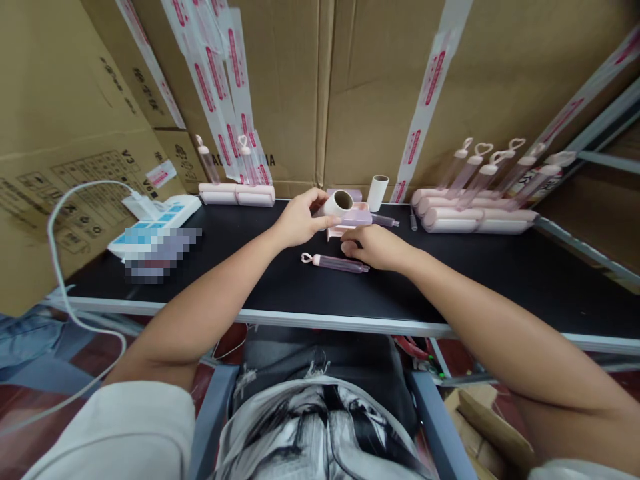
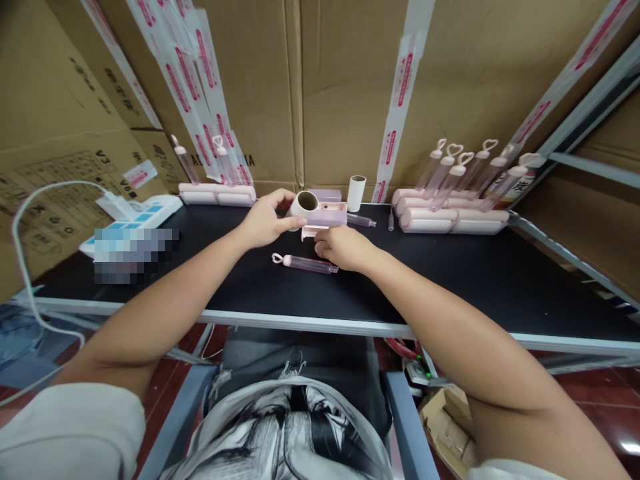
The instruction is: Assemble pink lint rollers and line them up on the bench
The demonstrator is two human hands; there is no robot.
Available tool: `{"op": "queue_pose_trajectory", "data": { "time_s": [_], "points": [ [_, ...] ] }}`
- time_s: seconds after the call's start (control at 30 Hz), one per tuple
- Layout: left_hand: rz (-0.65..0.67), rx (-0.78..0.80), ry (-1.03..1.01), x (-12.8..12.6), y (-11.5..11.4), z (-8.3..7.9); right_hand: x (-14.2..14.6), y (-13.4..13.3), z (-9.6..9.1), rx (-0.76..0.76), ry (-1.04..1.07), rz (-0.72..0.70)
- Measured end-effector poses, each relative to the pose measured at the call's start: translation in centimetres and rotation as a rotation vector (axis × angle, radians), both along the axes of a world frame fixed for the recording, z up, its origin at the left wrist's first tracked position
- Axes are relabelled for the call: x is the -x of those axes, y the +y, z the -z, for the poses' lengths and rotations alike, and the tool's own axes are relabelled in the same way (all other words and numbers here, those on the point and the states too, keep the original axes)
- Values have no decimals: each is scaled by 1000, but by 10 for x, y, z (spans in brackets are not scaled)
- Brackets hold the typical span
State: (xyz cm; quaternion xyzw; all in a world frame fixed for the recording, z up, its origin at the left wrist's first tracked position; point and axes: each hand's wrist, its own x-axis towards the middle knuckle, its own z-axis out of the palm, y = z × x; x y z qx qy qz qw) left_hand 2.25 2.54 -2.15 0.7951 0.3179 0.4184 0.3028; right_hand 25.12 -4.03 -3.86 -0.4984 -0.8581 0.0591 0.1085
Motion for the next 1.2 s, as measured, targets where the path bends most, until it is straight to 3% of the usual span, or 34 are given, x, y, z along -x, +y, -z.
{"op": "queue_pose_trajectory", "data": {
  "time_s": [0.13,0.47,0.67,0.9,1.2],
  "points": [
    [-15,-64,75,2,-2,-1,-1,2,3,-88,137,0],
    [-41,-128,153,0,-10,-3,-18,4,-8,-543,704,73],
    [-44,-157,203,-4,-19,-5,-14,4,-3,-470,966,9],
    [-37,-190,260,-7,-32,-10,-6,-3,-5,-543,883,0],
    [-44,-235,312,-6,-29,-10,-6,-3,-6,-542,772,-24]
  ]
}}
